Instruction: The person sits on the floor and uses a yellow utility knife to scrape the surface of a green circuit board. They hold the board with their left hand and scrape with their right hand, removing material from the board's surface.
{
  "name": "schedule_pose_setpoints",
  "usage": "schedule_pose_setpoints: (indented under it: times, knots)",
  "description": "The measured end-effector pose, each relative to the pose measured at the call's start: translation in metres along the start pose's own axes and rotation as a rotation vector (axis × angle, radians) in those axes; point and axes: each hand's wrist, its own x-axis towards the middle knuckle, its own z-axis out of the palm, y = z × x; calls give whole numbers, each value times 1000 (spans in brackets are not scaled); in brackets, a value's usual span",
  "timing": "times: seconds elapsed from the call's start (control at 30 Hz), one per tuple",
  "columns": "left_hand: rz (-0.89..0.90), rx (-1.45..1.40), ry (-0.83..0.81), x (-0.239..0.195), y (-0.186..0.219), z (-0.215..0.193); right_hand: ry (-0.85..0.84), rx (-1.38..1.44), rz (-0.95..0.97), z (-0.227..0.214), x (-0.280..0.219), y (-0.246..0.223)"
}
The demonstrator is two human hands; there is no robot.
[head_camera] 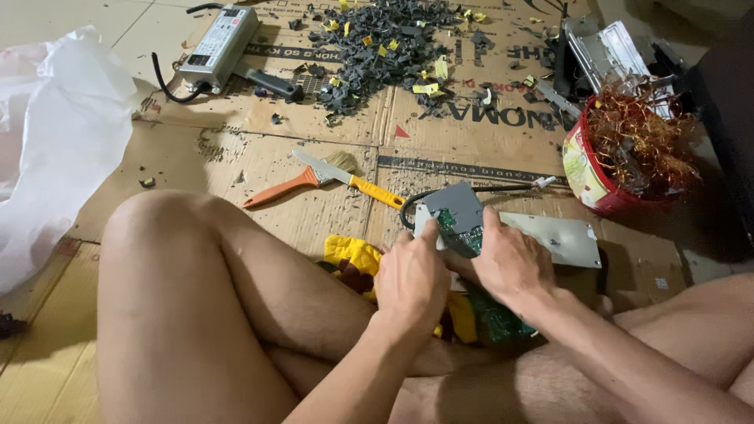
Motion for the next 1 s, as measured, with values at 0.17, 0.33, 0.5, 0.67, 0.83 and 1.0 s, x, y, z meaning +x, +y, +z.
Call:
schedule_pose_setpoints:
  times: [0.17,0.33,0.5,0.67,0.83,1.0]
  knots:
    - [82,19,62,1,-9,6,18,110,21,-15,-17,-14]
    - [57,47,47,8,-3,6,1,63,10,-18,-21,-14]
    - [62,71,48,8,0,1,-29,44,-17,-14,-11,-5]
    - [-10,-115,95,29,0,20,2,70,-44,9,12,17]
    - [-44,-174,139,31,5,27,23,80,-55,11,8,18]
    - [122,105,88,23,-8,12,2,268,-22,-31,-30,-22]
